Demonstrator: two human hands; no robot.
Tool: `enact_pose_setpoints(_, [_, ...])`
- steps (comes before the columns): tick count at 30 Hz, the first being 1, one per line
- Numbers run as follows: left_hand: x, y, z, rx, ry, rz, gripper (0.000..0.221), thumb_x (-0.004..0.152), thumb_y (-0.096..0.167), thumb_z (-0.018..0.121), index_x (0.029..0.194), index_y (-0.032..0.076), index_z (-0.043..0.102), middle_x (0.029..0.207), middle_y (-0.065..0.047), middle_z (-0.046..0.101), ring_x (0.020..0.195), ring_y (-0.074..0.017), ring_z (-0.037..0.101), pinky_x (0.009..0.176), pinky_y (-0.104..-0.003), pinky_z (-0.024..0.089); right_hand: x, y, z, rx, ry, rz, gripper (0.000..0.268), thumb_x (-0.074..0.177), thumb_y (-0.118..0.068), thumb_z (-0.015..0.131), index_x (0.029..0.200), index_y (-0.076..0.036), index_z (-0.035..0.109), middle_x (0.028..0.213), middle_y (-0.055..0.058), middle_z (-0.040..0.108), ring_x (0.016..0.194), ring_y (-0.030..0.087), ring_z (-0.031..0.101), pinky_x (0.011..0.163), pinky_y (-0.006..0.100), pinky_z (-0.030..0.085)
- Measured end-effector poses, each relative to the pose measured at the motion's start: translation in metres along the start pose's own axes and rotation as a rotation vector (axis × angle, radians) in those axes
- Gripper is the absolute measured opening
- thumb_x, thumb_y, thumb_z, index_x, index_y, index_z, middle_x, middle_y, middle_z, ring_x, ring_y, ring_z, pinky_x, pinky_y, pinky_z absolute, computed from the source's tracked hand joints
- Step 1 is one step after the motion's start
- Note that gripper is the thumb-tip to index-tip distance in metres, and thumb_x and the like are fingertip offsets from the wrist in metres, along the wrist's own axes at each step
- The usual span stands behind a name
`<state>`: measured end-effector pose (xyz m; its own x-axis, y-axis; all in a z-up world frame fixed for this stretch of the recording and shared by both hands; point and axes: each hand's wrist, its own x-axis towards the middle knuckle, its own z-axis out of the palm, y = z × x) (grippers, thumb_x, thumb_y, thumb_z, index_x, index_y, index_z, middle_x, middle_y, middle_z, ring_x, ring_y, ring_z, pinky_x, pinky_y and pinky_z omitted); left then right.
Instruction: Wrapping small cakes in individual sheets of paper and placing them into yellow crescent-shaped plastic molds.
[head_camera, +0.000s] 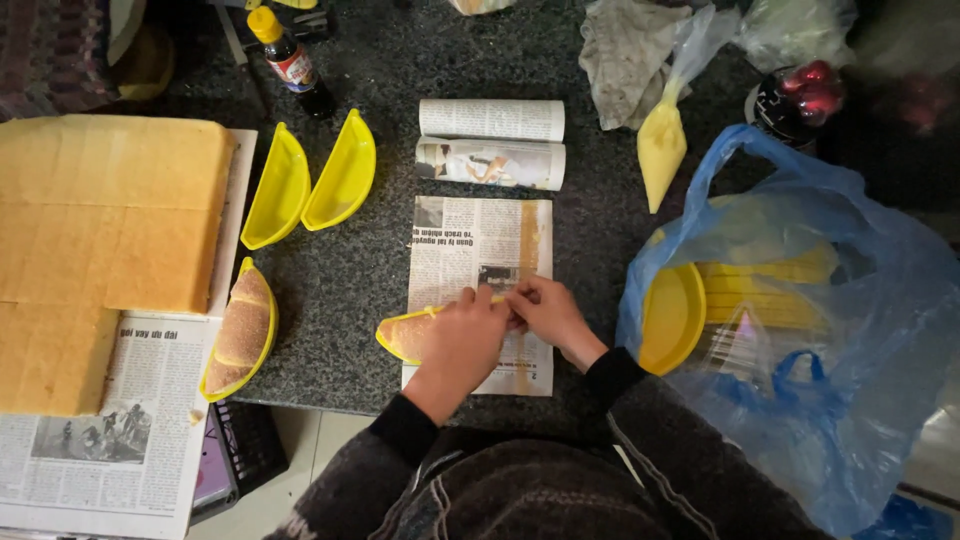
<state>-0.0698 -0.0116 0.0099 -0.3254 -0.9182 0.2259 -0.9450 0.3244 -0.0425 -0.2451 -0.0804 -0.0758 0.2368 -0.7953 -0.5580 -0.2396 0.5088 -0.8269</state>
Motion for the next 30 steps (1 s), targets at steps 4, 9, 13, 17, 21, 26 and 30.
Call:
enact_pose_setpoints(4, [-0.007,-0.001,0.013,-0.018,0.038,0.043,0.009,0.094,0.016,0.072,0.097,0.018,0.08,0.091,-0.002,0.064,0.079,-0.0243,0.074,0.061,-0.035,0.059,-0.004,-0.004,0.001,-0.088,0.037,-0.028,0.02,0.108,-0.014,0.077,0.115,0.004,0.078,0.093,0.023,0.083,0.076,0.029,0.083,0.063,0.041,0.072])
enact_pose_setpoints(9, [-0.017,0.003,0.042,-0.008,0.06,0.046,0.007,0.093,0.015,0.071,0.095,0.019,0.076,0.086,-0.001,0.065,0.084,-0.0233,0.073,0.065,-0.032,0.059,-0.001,0.0,0.0,-0.188,0.05,-0.036,0.02,0.108,-0.023,0.08,0.112,-0.004,0.084,0.089,0.016,0.086,0.074,0.023,0.081,0.062,0.037,0.067])
enact_pose_setpoints(13, [-0.014,0.001,0.041,-0.078,0.062,0.0,0.006,0.094,0.017,0.071,0.094,0.02,0.076,0.088,-0.001,0.068,0.087,-0.0236,0.074,0.066,-0.033,0.059,-0.003,-0.006,0.003,-0.258,0.087,-0.039,0.022,0.105,-0.027,0.082,0.117,-0.009,0.086,0.097,0.018,0.087,0.083,0.028,0.084,0.07,0.04,0.069])
enact_pose_setpoints(17, [-0.025,-0.038,-0.02,-0.615,0.027,-0.124,0.019,0.102,0.024,0.076,0.114,0.013,0.085,0.114,-0.011,0.08,0.113,-0.0348,0.078,0.089,-0.041,0.065,-0.038,-0.05,-0.005,-0.532,0.047,-0.259,0.04,0.109,-0.032,0.076,0.147,-0.019,0.079,0.121,0.018,0.086,0.105,0.038,0.083,0.088,0.051,0.067])
enact_pose_setpoints(21, [-0.085,-0.102,-0.028,-0.688,0.075,-0.351,0.032,0.097,0.024,0.082,0.127,0.014,0.084,0.129,-0.011,0.079,0.122,-0.0374,0.076,0.102,-0.044,0.062,-0.069,-0.076,-0.003,-0.618,-0.085,-0.528,0.055,0.105,-0.031,0.082,0.156,-0.013,0.07,0.14,0.024,0.072,0.13,0.049,0.073,0.11,0.06,0.06])
enact_pose_setpoints(26, [-0.133,-0.113,0.007,-0.817,-0.051,-0.469,0.074,0.082,0.028,0.097,0.15,0.012,0.071,0.146,-0.017,0.069,0.134,-0.0475,0.07,0.112,-0.057,0.059,-0.08,-0.076,0.013,-0.808,-0.258,-0.428,0.069,0.1,-0.039,0.085,0.163,-0.024,0.06,0.156,0.014,0.056,0.147,0.047,0.062,0.118,0.063,0.057])
enact_pose_setpoints(30, [-0.135,-0.107,0.029,-0.769,0.046,-0.54,0.055,0.088,0.033,0.095,0.135,0.012,0.079,0.137,-0.011,0.073,0.123,-0.0384,0.078,0.104,-0.047,0.065,-0.075,-0.071,0.02,-0.911,-0.213,-0.478,0.067,0.1,-0.041,0.085,0.159,-0.021,0.062,0.156,0.015,0.056,0.144,0.05,0.063,0.115,0.067,0.057])
